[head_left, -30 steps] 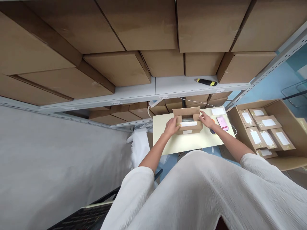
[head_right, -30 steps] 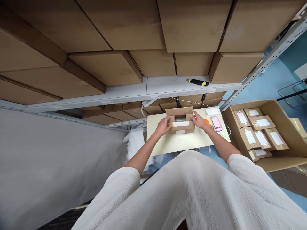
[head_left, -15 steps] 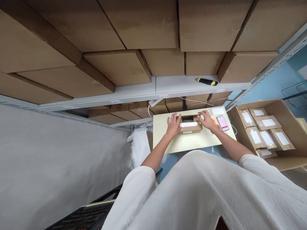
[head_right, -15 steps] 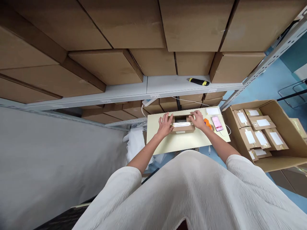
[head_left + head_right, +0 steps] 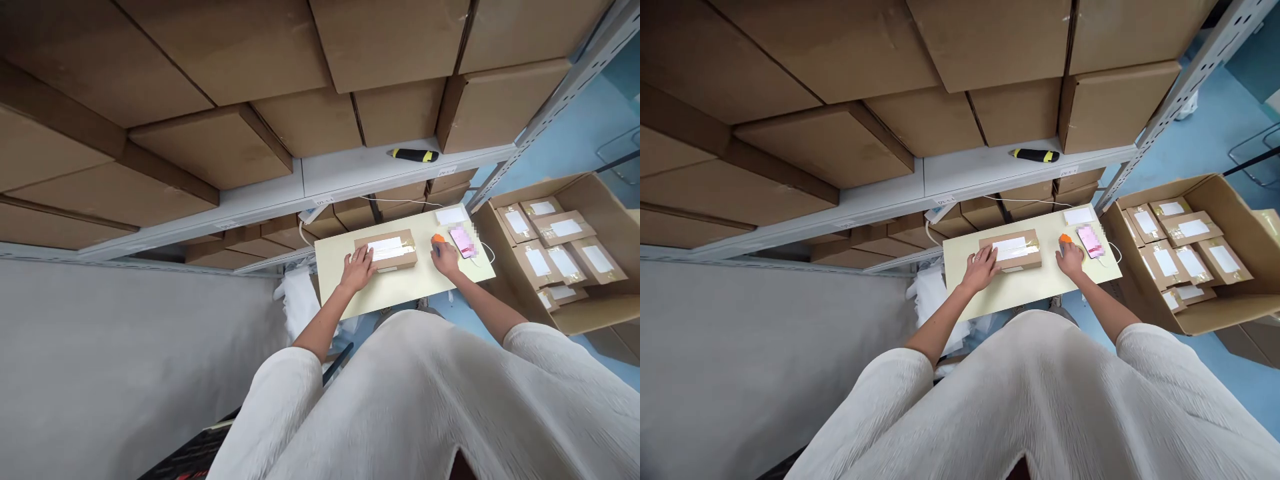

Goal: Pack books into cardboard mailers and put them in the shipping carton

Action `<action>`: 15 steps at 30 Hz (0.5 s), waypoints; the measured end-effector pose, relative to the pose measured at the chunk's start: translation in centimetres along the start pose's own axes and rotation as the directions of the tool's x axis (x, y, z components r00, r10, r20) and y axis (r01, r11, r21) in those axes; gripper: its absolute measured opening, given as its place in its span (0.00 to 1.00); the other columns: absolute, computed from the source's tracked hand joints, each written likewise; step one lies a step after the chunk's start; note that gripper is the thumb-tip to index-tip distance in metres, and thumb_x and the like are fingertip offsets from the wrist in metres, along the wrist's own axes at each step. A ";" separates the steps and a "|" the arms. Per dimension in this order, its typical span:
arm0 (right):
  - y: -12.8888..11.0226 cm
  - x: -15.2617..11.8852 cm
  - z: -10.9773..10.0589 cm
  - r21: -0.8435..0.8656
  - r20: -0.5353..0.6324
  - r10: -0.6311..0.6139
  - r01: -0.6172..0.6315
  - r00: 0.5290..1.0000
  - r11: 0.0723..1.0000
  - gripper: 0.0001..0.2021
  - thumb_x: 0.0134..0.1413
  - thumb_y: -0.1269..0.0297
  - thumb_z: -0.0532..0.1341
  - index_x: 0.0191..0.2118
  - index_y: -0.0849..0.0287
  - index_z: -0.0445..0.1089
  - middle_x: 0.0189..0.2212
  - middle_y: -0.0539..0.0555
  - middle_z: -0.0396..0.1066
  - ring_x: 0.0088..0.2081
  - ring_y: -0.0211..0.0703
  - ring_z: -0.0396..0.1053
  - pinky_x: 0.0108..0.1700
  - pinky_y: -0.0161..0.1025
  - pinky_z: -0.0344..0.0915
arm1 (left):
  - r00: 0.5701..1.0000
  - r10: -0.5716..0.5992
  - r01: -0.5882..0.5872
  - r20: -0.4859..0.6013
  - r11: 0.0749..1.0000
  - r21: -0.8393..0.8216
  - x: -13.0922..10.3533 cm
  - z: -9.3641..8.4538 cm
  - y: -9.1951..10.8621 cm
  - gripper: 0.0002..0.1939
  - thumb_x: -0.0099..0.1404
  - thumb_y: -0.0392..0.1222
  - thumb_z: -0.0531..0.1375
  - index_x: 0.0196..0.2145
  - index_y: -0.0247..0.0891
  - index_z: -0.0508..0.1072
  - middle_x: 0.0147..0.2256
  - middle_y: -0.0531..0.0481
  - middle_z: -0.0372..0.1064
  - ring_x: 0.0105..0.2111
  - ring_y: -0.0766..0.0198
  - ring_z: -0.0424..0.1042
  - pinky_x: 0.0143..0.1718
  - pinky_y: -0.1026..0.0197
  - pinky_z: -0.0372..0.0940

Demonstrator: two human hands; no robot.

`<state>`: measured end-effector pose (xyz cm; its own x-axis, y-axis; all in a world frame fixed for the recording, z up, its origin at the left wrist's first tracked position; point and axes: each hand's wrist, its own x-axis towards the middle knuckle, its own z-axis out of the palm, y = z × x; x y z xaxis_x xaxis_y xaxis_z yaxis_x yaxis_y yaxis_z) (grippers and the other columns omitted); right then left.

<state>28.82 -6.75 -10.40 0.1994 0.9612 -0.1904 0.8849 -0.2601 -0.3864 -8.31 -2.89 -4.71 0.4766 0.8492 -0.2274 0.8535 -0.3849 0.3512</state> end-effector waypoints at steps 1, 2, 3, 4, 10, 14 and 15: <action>0.9 0.0 0.3 -0.011 0.000 0.050 -0.050 0.999 0.999 0.28 0.72 0.50 0.53 0.68 0.62 0.70 0.60 0.73 0.72 0.63 0.73 0.67 0.62 0.65 0.67 | 1.000 -0.002 0.001 0.008 1.000 0.005 0.1 -0.1 0.0 0.37 0.79 0.51 0.53 0.81 0.44 0.54 0.80 0.34 0.49 0.79 0.37 0.51 0.76 0.30 0.45; 1.7 -0.1 0.6 -0.020 0.003 0.089 -0.089 0.996 0.996 0.27 0.71 0.49 0.55 0.65 0.61 0.72 0.59 0.73 0.73 0.63 0.73 0.68 0.61 0.65 0.67 | 1.000 -0.005 0.005 0.015 1.000 0.011 0.2 -0.2 0.0 0.37 0.79 0.51 0.54 0.81 0.43 0.55 0.80 0.33 0.49 0.79 0.37 0.50 0.76 0.30 0.46; 2.3 0.0 0.9 -0.026 0.012 0.122 -0.122 0.992 0.992 0.25 0.71 0.49 0.58 0.63 0.60 0.73 0.58 0.72 0.73 0.62 0.72 0.68 0.60 0.63 0.67 | 1.000 -0.011 0.011 0.021 1.000 0.019 0.2 -0.2 0.1 0.37 0.79 0.51 0.54 0.81 0.43 0.55 0.80 0.33 0.49 0.79 0.37 0.50 0.76 0.31 0.46; 2.6 0.0 1.1 -0.032 0.031 0.155 -0.155 0.987 0.987 0.24 0.70 0.49 0.59 0.61 0.60 0.73 0.58 0.72 0.73 0.61 0.71 0.69 0.59 0.62 0.68 | 0.999 -0.019 0.018 0.027 0.999 0.031 0.3 -0.2 0.2 0.37 0.79 0.51 0.54 0.81 0.43 0.55 0.80 0.34 0.49 0.79 0.37 0.50 0.76 0.32 0.47; 2.5 0.8 1.0 -0.110 0.202 0.326 -0.309 0.924 0.945 0.19 0.69 0.54 0.64 0.58 0.59 0.72 0.54 0.66 0.75 0.56 0.60 0.74 0.58 0.52 0.66 | 0.997 -0.054 0.048 0.050 0.993 0.104 0.3 -0.1 0.4 0.36 0.80 0.52 0.52 0.80 0.41 0.55 0.80 0.35 0.48 0.79 0.40 0.50 0.76 0.35 0.51; 2.1 0.7 0.6 -0.148 0.224 0.304 -0.275 0.926 0.950 0.15 0.68 0.62 0.63 0.57 0.61 0.73 0.51 0.67 0.77 0.56 0.61 0.74 0.59 0.53 0.65 | 0.999 -0.019 0.017 0.040 0.998 0.061 0.3 0.2 -0.1 0.40 0.78 0.54 0.56 0.80 0.38 0.55 0.80 0.34 0.48 0.79 0.38 0.49 0.76 0.37 0.53; 2.1 0.7 0.5 -0.142 0.212 0.295 -0.269 0.932 0.953 0.15 0.67 0.64 0.62 0.57 0.62 0.74 0.51 0.68 0.78 0.56 0.62 0.75 0.59 0.53 0.65 | 1.000 -0.008 0.006 0.030 0.999 0.047 0.4 0.3 -0.3 0.41 0.77 0.54 0.57 0.80 0.37 0.55 0.80 0.33 0.48 0.79 0.37 0.49 0.76 0.37 0.54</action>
<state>30.66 -6.66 -11.78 0.3573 0.7998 -0.4823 0.8493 -0.4931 -0.1884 -8.30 -2.59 -5.12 0.4761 0.8409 -0.2575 0.8655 -0.3962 0.3064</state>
